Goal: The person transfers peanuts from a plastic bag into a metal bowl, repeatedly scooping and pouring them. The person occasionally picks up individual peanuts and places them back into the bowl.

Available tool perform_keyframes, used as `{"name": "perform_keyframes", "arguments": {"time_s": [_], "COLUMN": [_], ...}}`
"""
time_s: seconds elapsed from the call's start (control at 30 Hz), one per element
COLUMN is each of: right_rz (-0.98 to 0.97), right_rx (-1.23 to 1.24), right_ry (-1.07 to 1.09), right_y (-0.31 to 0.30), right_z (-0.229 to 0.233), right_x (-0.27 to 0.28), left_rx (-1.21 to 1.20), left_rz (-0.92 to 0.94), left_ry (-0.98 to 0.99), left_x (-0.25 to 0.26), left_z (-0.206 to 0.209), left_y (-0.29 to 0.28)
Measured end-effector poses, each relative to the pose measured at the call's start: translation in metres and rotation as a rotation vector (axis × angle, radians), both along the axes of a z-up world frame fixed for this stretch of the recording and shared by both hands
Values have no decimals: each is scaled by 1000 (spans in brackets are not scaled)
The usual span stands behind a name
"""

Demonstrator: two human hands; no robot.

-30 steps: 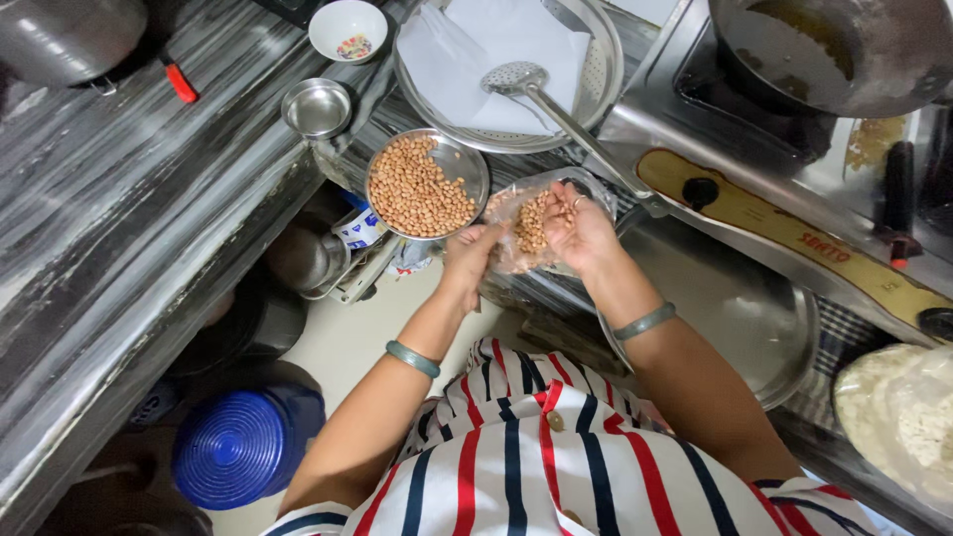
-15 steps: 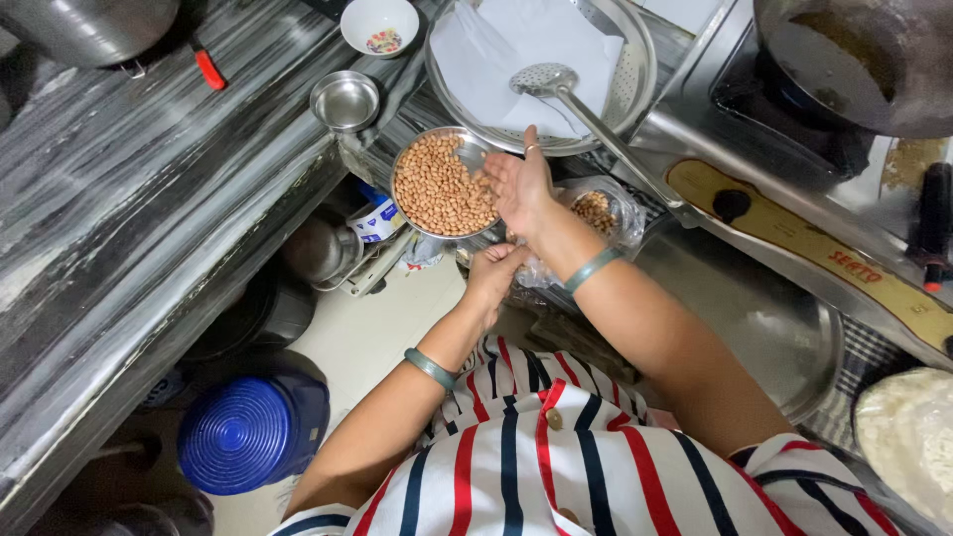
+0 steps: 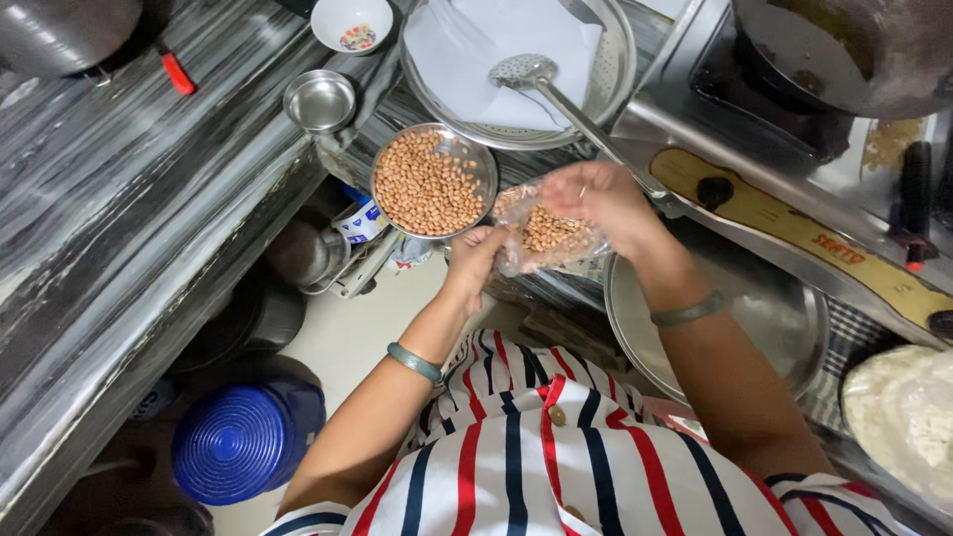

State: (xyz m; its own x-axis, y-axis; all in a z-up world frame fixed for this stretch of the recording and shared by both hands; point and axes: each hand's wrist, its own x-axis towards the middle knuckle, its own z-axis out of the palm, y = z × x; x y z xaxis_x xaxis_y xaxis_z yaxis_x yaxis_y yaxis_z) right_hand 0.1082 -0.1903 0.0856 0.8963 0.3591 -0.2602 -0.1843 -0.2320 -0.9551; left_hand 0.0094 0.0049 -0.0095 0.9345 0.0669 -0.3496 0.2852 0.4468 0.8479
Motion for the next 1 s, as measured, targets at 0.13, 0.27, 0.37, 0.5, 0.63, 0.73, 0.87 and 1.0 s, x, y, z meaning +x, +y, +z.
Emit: {"name": "perform_keyframes", "arguments": {"time_s": [0.13, 0.27, 0.37, 0.5, 0.63, 0.73, 0.87, 1.0], "right_rz": [227, 315, 362, 315, 293, 344, 332, 281], "right_rx": [-493, -901, -1014, -911, -853, -947, -999, -853], "right_ry": [-521, -500, -523, -554, -507, -457, -512, -594], "right_y": [-16, -15, -16, -17, -21, -11, 16, 20], "right_z": [-34, -34, -35, -62, -61, -41, -33, -50], "right_x": [-6, -12, -13, -15, -8, -16, -31, -31], "left_rx": [9, 21, -36, 29, 54, 37, 0, 28], "left_rz": [31, 45, 41, 36, 39, 35, 28, 30], "left_ry": [-3, -16, -53, -14, -25, -26, -15, -12], "left_x": [2, -3, -8, -13, -12, -13, -13, -10], "left_z": [-1, 10, 26, 42, 39, 35, 33, 32], "left_y": [2, 2, 3, 3, 1, 0, -2, -3]}}
